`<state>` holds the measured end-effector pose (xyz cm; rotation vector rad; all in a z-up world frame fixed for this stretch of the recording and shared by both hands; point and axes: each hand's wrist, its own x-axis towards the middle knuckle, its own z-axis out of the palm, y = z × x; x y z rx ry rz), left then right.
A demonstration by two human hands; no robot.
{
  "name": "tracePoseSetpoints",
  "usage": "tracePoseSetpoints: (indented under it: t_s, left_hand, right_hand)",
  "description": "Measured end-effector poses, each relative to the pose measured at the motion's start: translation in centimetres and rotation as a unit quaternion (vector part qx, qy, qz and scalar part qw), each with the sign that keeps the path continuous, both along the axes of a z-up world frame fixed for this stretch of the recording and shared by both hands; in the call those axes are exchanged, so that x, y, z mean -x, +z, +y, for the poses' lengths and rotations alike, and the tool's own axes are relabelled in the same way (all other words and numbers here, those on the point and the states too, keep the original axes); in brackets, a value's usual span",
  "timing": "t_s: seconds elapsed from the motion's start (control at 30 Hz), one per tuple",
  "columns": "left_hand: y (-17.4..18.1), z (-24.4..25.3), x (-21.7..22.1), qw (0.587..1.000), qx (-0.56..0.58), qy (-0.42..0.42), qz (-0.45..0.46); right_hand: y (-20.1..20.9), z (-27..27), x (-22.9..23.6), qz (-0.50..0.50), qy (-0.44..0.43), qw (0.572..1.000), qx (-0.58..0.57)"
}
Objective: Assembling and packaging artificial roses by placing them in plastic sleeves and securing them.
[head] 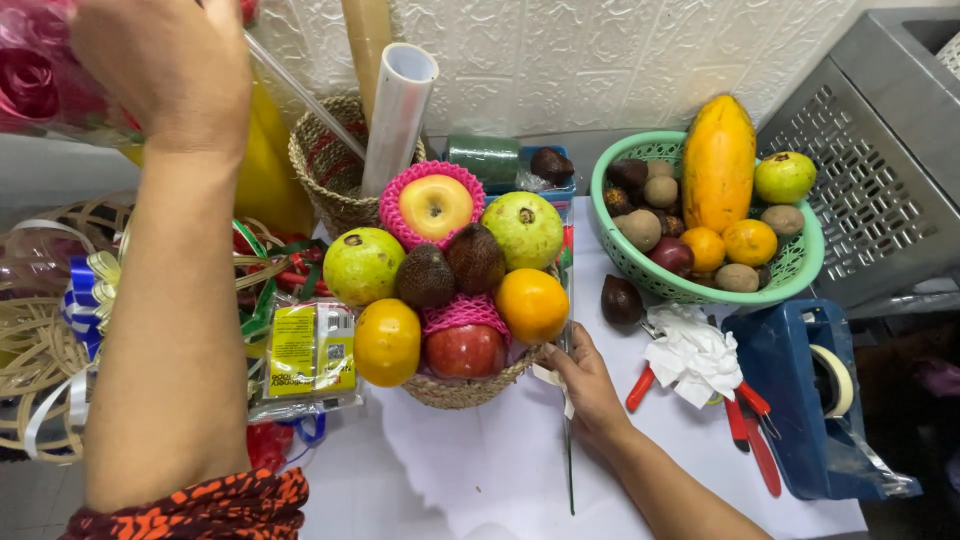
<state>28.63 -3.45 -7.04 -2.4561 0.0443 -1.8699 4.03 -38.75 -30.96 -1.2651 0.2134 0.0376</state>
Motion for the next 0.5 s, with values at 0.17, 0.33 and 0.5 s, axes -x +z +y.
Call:
tracePoseSetpoints:
  t_s: [0.17,0.33,0.5]
  left_hand:
    - [2.1,0.8,2.6,0.993,0.099,-0.049,0.048]
    - [3.7,1.6,7.5,0.971,0.198,-0.096,0.096]
    - [4.4,2.5,13.2,0.935,0.293,-0.14,0.143]
  right_hand:
    - [0.5,0.0,0.2,0.005,0.004,1.0,0.019]
    - [0.2,0.1,0.1,-0.004,0.001,1.0,-0.01]
    - [0.9,0.3,0.3,-0.007,-0.005,1.0,-0.002]
